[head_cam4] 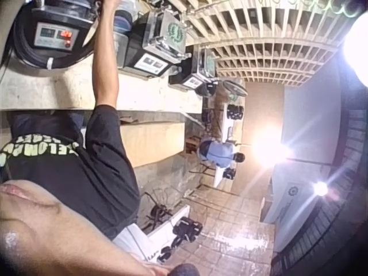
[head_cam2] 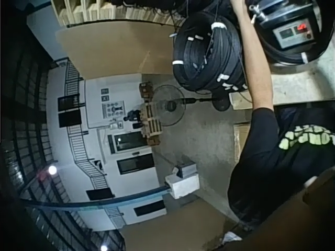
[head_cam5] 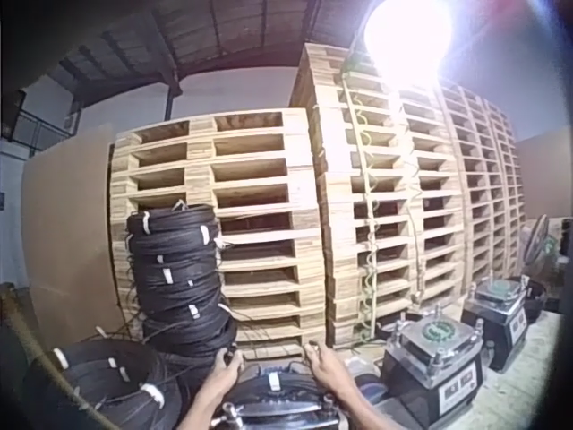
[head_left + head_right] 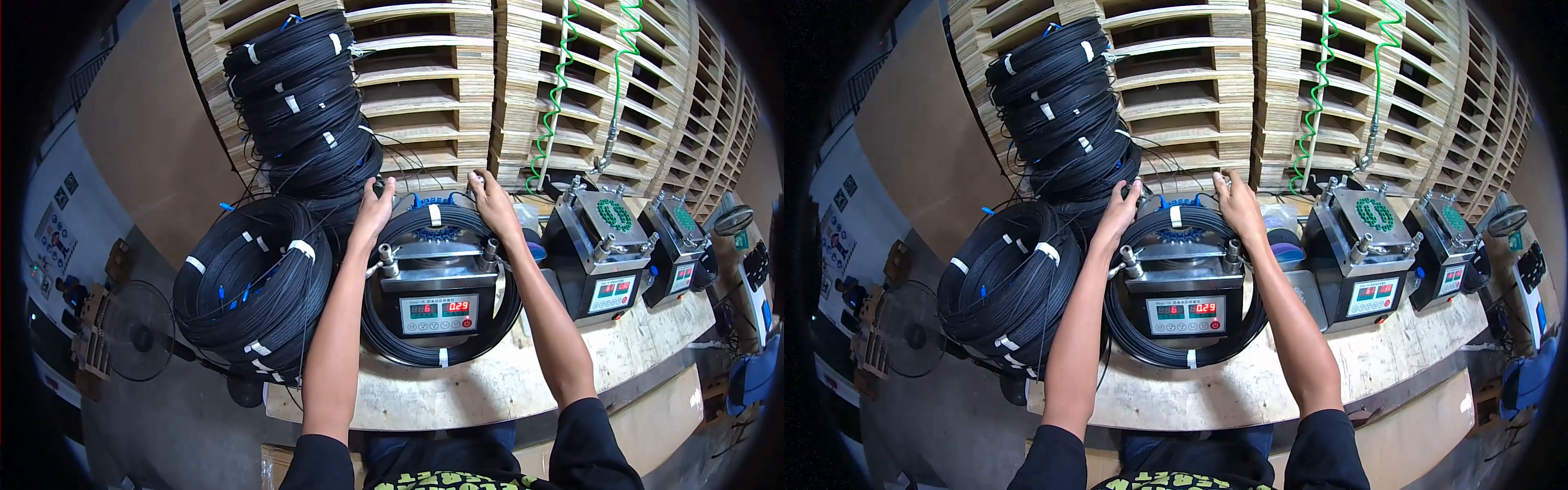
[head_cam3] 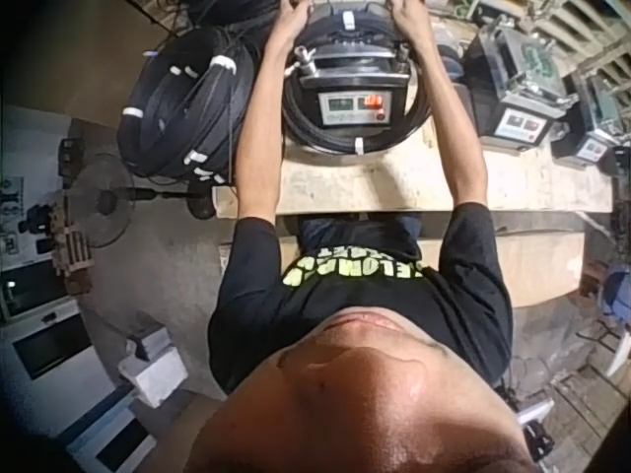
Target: Operating a spooling machine to wind and package coils of black wire.
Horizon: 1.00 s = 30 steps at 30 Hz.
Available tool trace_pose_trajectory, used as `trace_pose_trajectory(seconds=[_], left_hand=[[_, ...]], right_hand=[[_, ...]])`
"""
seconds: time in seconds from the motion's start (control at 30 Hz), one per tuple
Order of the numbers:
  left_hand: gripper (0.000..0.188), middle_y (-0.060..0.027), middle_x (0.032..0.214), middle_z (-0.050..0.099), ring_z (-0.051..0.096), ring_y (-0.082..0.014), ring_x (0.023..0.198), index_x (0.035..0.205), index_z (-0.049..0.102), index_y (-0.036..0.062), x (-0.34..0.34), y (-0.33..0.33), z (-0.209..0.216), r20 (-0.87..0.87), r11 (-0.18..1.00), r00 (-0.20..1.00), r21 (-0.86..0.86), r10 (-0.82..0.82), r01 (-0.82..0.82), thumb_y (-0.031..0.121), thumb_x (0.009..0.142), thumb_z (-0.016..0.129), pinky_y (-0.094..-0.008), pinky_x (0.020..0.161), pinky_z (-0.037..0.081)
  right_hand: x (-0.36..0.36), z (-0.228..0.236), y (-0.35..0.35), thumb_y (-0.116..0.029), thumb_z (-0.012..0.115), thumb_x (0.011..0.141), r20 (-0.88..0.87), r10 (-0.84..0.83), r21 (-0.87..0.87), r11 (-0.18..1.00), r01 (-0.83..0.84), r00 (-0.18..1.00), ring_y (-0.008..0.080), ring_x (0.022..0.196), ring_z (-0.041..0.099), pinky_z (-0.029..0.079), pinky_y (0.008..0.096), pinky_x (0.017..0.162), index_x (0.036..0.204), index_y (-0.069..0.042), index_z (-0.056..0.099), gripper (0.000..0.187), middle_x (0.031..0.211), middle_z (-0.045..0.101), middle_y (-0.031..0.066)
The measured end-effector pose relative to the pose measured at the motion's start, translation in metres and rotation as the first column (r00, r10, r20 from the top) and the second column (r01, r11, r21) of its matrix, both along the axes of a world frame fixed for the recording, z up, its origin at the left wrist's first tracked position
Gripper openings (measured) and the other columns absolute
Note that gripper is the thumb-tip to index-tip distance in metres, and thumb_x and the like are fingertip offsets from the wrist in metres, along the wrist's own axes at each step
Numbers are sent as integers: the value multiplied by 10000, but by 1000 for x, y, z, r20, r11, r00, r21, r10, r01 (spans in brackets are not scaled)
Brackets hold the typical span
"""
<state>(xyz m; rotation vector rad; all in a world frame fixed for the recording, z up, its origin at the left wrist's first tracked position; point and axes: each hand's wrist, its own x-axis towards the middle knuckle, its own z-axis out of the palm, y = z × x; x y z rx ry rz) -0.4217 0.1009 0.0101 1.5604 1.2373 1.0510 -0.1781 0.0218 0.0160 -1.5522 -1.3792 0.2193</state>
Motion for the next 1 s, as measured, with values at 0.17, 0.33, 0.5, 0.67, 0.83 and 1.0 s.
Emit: trace_pose_trajectory(seconds=[0.17,0.33,0.5,0.67,0.83,1.0], left_hand=[[880,-321,1533,342,332,-388,1450,1541,231,-33,0,1,0,11,1000,1000,-16,-16,16,578,973,515,-395,1178,277],[917,-318,1528,353,359,-385,1436,1555,197,-25,-3,2,-1,18,998,998,40,55,-56,580,958,544,-391,1169,291],[934,-324,1521,359,369,-384,1430,1562,178,-19,4,-11,10,103,999,995,-46,16,-11,579,952,556,-397,1166,294],[848,-55,873,571,519,-123,729,1575,219,83,-9,18,-15,-6,995,997,65,82,-82,546,963,581,-289,645,453],[850,-321,1490,412,383,-391,1422,1503,346,-31,1,9,-6,-20,998,999,-61,-33,32,617,970,480,-407,1153,308],[855,-318,1479,429,392,-390,1416,1492,368,-36,-7,12,-8,-34,998,999,-48,-33,31,633,969,466,-407,1148,314]], right_hand=[[1,0,1,-420,509,1037,-3,19,7,1000,-19,1000,305,889,668,503,402,827,1301,-22,563,481,966,687,236],[-4,2,-2,-393,533,1031,-106,74,84,994,-65,992,231,768,607,495,376,756,1294,-20,571,458,876,661,195],[5,0,-3,-394,546,1021,-65,23,80,997,-18,998,323,887,627,487,415,832,1281,-6,578,468,973,660,246],[-12,15,-11,-429,576,994,-56,-19,-60,998,15,998,450,1078,634,474,466,948,1292,-7,572,517,1141,650,320],[3,5,-4,-473,594,973,-95,52,-18,998,-54,994,448,1110,627,471,456,971,1322,-27,561,567,1134,654,325],[-4,11,-7,-492,605,960,-155,69,-85,993,-83,986,431,1141,626,469,451,984,1329,-22,554,599,1142,652,326]])
